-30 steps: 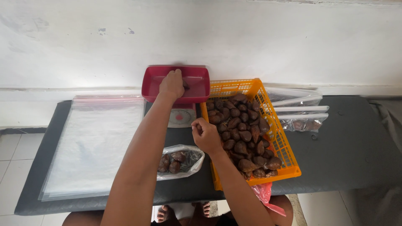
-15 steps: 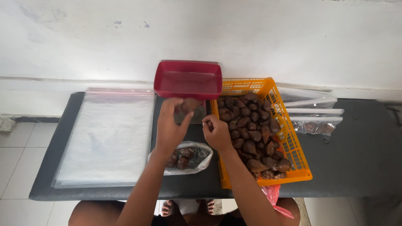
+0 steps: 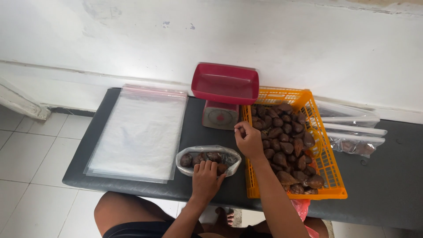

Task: Weighing snake fruits on a manual scale and then placing the weighed portions into plastic zip-lock bags.

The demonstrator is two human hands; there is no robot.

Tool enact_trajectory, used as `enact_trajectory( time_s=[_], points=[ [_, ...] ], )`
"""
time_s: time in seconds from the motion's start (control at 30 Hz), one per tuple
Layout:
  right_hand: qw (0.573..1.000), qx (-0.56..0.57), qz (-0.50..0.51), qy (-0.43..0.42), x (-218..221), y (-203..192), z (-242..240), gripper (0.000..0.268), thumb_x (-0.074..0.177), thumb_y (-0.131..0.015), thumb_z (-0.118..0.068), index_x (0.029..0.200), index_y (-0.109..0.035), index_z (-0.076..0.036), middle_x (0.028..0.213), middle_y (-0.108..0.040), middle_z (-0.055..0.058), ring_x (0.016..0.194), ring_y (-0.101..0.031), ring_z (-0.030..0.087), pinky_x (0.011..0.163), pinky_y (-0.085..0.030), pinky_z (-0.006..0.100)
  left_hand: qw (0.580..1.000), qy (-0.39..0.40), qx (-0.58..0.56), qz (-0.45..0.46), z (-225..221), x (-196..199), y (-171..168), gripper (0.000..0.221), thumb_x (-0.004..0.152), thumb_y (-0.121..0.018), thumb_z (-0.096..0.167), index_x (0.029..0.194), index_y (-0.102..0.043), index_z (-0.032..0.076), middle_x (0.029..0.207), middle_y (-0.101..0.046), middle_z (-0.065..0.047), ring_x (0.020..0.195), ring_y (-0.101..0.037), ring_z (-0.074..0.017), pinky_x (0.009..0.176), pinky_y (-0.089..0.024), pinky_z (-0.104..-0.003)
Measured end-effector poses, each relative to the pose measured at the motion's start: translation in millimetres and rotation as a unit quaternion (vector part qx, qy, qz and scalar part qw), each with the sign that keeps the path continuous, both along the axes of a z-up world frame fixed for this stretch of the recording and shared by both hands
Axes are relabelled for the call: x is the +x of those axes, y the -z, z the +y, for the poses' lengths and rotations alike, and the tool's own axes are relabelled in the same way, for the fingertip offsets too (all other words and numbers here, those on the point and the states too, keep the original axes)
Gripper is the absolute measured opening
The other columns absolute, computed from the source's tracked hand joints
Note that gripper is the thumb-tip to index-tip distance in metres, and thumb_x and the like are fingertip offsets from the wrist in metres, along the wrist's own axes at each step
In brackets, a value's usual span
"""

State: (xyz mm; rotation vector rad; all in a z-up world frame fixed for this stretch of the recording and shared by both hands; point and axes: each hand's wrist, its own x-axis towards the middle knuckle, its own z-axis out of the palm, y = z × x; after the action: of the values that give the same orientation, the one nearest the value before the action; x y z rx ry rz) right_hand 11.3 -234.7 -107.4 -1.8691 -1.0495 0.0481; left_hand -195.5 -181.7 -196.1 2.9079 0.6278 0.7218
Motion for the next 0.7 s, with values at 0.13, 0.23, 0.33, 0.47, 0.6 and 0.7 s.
enact_trajectory(
  time_s=[0.13, 0.23, 0.33, 0.47, 0.6, 0.7],
  points=[
    [0.999, -0.044, -0.010, -0.013, -3.2, -0.8, -1.6, 0.006, 0.098, -0.060, -0.011, 0.098, -0.066, -0.009, 0.064, -0.055, 0.001, 0.046, -0.044, 0.013, 0.045, -0.038, 0.030, 0.998, -0.040, 0.040, -0.017, -1.3, 2.0, -0.8, 0.048, 0.083, -0.082, 0.054, 0.093, -0.059, 0.013, 0.089, -0.060, -0.006, 0.083, -0.057, -0.0270, 0.074, -0.045, -0.040],
    [0.988, -0.131, -0.084, -0.024, -6.3, 6.4, -1.1, 0.011, 0.096, -0.057, -0.011, 0.102, -0.065, -0.009, 0.088, -0.069, 0.004, 0.065, -0.063, 0.020, 0.055, -0.050, 0.035, 0.997, -0.052, -0.003, -0.062, 8.4, -12.3, -11.3, 0.050, 0.097, -0.061, 0.061, 0.094, -0.056, 0.012, 0.095, -0.057, -0.009, 0.084, -0.054, -0.0290, 0.073, -0.043, -0.041],
    [0.936, -0.254, -0.232, -0.077, -7.6, 17.8, 2.8, 0.013, 0.100, -0.056, -0.017, 0.091, -0.063, -0.010, 0.067, -0.059, 0.004, 0.053, -0.054, 0.022, 0.046, -0.041, 0.038, 0.988, -0.115, -0.065, -0.075, 36.9, -31.1, -11.5, 0.036, 0.094, -0.070, 0.047, 0.102, -0.061, 0.013, 0.107, -0.062, -0.008, 0.099, -0.058, -0.0292, 0.081, -0.047, -0.043],
    [0.823, -0.429, -0.358, -0.100, -15.7, 34.2, 2.5, 0.014, 0.090, -0.054, -0.015, 0.087, -0.067, -0.016, 0.075, -0.069, 0.005, 0.070, -0.069, 0.023, 0.067, -0.053, 0.039, 0.963, -0.237, -0.119, -0.045, 75.7, -57.3, -16.5, 0.031, 0.094, -0.070, 0.034, 0.111, -0.061, 0.010, 0.106, -0.060, -0.008, 0.099, -0.064, -0.0264, 0.080, -0.051, -0.038],
    [0.813, -0.480, -0.315, -0.092, -25.3, 36.8, 0.7, 0.014, 0.090, -0.057, -0.014, 0.083, -0.069, -0.015, 0.073, -0.071, 0.008, 0.068, -0.069, 0.023, 0.064, -0.052, 0.035, 0.902, -0.239, -0.355, -0.055, 114.5, -64.7, 27.0, 0.042, 0.092, -0.072, 0.036, 0.120, -0.060, 0.007, 0.104, -0.066, -0.013, 0.095, -0.071, -0.0304, 0.080, -0.056, -0.043],
    [0.817, -0.532, -0.165, -0.149, -31.1, 16.6, 3.1, 0.017, 0.088, -0.054, -0.012, 0.087, -0.071, -0.007, 0.083, -0.074, 0.015, 0.075, -0.071, 0.030, 0.066, -0.056, 0.041, 0.890, -0.225, -0.395, -0.026, 115.5, -60.7, 46.4, 0.041, 0.088, -0.076, 0.032, 0.118, -0.062, 0.007, 0.099, -0.069, -0.013, 0.094, -0.073, -0.0329, 0.081, -0.057, -0.044]
  ],
)
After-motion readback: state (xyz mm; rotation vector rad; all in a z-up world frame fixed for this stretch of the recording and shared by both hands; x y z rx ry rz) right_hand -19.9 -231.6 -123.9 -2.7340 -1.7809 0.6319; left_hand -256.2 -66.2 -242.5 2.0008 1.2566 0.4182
